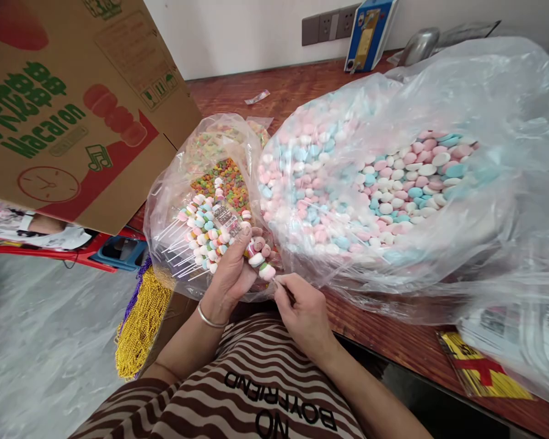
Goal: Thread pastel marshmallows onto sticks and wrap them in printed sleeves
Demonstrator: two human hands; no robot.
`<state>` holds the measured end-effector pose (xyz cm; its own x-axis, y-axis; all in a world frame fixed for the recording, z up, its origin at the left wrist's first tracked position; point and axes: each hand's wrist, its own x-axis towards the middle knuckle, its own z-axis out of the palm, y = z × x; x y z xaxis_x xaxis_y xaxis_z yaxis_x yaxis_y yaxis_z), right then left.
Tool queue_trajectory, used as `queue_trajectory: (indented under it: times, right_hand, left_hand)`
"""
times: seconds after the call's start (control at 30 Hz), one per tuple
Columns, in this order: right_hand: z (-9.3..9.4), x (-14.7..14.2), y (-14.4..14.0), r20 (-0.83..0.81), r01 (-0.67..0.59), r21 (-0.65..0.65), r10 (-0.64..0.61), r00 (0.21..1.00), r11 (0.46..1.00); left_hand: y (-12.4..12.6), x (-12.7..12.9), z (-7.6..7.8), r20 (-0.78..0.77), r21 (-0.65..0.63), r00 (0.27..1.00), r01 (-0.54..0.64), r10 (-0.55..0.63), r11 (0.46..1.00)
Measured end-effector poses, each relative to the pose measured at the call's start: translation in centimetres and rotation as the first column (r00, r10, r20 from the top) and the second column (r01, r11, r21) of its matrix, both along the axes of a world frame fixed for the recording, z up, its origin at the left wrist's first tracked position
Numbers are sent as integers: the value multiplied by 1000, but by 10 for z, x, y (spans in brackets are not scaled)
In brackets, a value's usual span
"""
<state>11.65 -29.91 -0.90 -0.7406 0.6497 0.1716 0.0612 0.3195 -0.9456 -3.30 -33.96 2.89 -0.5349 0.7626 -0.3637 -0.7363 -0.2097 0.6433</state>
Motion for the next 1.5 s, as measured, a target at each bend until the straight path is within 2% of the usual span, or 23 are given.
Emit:
queue_trajectory:
  times: [0.03,0.1,0.17,0.2,0.27,0.37,0.53,0.63,0.73,0.8,0.83,0.87,0.93,0.97,1.0,1.03,1.1,1.17,1.27,1.33,1.4,1.43,1.5]
  right_hand:
    - [-1,-1,0,-4,51,237,-52,999,970]
    - [-4,-2,-1,-36,119,583,-121,992,804]
    - [-8,-4,-2,-61,149,736,-155,986,661]
    - [-9,-5,-2,-64,152,741,-158,985,654]
    - [-10,-6,-1,-45,137,604,-138,989,785]
    - [-9,-4,4,-24,84,176,-81,996,981]
    - [-5,-3,11,-75,-14,-254,-5,997,967]
    - [-4,-7,10,-125,-116,-560,55,991,821]
    - [-3,-11,7,-217,-247,-836,118,969,490]
    - [-2,-12,4,-267,-305,-889,154,951,342]
    - [-2,-12,3,-272,-315,-885,168,947,344]
    - [-2,-11,2,-256,-306,-857,172,951,414]
    - [-3,-10,1,-157,-197,-648,123,980,736]
    - [-5,-10,1,-100,-97,-416,60,993,904]
    - [-7,-10,1,-63,13,-110,-20,998,994]
    - [-9,-10,1,-51,103,211,-94,994,972]
    - [-12,-12,1,-63,177,668,-182,981,723]
    - [-15,-13,1,-57,177,835,-237,970,521]
    - [-17,-9,3,-18,152,887,-296,955,437]
    - [-19,-5,5,-2,126,896,-281,960,425]
    - [-20,0,7,-12,129,864,-238,971,486]
    - [-20,1,7,-19,138,810,-209,978,570]
    - [-17,3,7,-9,119,556,-137,991,823]
  left_hand:
    - [2,2,0,-2,-11,1000,-20,20,1000]
    - [5,7,0,5,-28,999,-53,53,998]
    - [7,12,-1,17,-38,996,-85,86,996]
    - [7,15,-1,28,-35,995,-93,94,995]
    - [6,16,-3,59,-7,996,-68,69,998]
    - [2,8,-5,71,49,997,34,-37,998]
    - [-1,-15,-9,18,202,1000,-4,1,979]
    - [0,-21,-8,38,216,994,-107,101,971]
    - [2,-17,-5,67,194,990,-137,126,972]
    - [4,-11,-2,103,207,990,-115,96,972]
    - [5,-8,-1,122,216,990,-103,78,971]
    - [6,-4,-1,135,219,989,-94,65,971]
    - [8,4,-1,139,199,988,-97,70,975]
    - [10,8,-2,131,179,988,-109,86,978]
    - [11,11,-4,122,155,987,-123,104,980]
    - [13,15,-6,116,133,986,-136,120,982]
    - [15,19,-9,122,111,983,-149,136,983]
    - [15,20,-10,142,109,980,-157,141,982]
    - [13,16,-9,157,120,978,-158,138,980]
    - [10,11,-7,150,124,984,-114,95,986]
    - [7,8,-6,147,125,988,-56,37,991]
    - [6,7,-6,151,129,988,-33,14,991]
    - [6,6,-5,165,146,986,-6,-19,989]
